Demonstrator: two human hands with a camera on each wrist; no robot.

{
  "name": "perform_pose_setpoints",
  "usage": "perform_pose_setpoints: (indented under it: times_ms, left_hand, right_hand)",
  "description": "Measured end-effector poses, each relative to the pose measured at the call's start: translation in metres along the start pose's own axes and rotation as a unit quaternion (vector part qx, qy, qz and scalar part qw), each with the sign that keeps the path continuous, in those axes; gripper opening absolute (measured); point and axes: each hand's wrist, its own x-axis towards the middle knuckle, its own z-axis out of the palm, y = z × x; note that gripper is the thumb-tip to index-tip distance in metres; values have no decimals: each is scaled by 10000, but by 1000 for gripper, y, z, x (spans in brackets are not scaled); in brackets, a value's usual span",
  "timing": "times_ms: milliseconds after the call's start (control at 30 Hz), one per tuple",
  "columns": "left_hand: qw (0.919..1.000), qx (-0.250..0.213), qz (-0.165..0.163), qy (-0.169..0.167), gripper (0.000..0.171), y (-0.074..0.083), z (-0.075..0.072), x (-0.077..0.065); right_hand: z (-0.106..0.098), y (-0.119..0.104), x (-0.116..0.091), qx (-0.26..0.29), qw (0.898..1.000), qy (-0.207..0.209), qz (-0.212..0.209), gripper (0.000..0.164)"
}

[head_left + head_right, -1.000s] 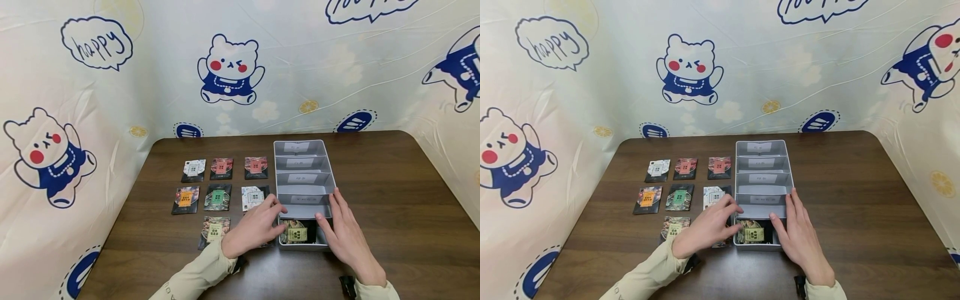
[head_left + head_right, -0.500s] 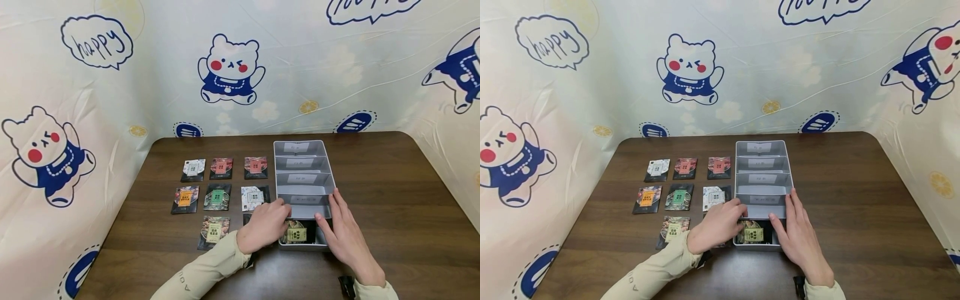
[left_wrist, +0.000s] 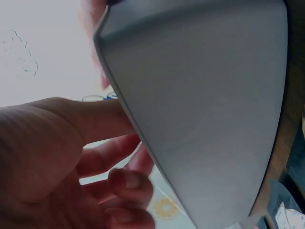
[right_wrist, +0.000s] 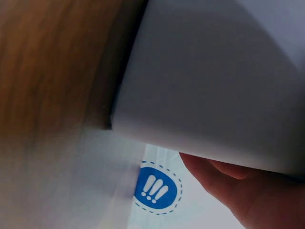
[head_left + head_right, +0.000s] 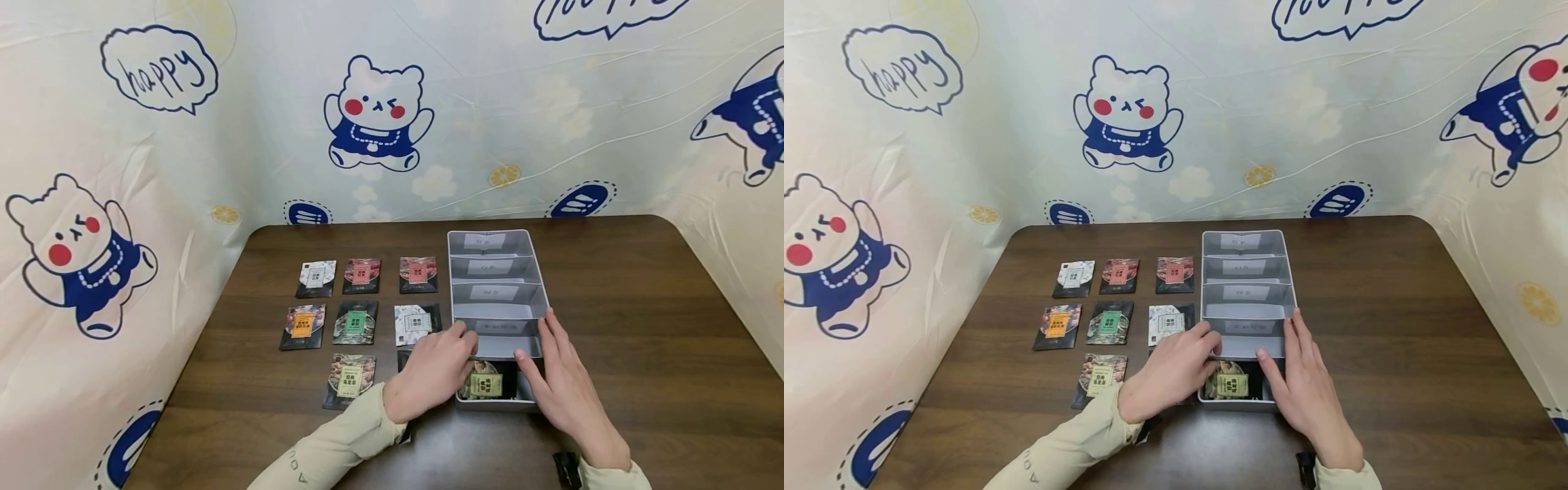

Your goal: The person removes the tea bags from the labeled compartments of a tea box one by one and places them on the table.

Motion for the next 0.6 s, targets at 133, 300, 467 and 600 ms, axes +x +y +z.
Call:
perform_pose_setpoints:
  times_ms: [133,300,467,600]
  left_hand:
    - [9978,401,312,420,11,7,-2,-9]
    - [9924,909,506,652,16,16,-1,-18]
    - [9933,906,508,504,19,20,2,-21]
    - [9952,784,455,356,18,20,5,-22]
  right_hand:
    - [0,0,0,-13,10000,43,-20,68]
    - [0,0,0,-26,10000,22,5,68]
    - [0,0,0,-17,10000,40,-9,68]
    - [0,-1,0,-12,10000,34,-2,68]
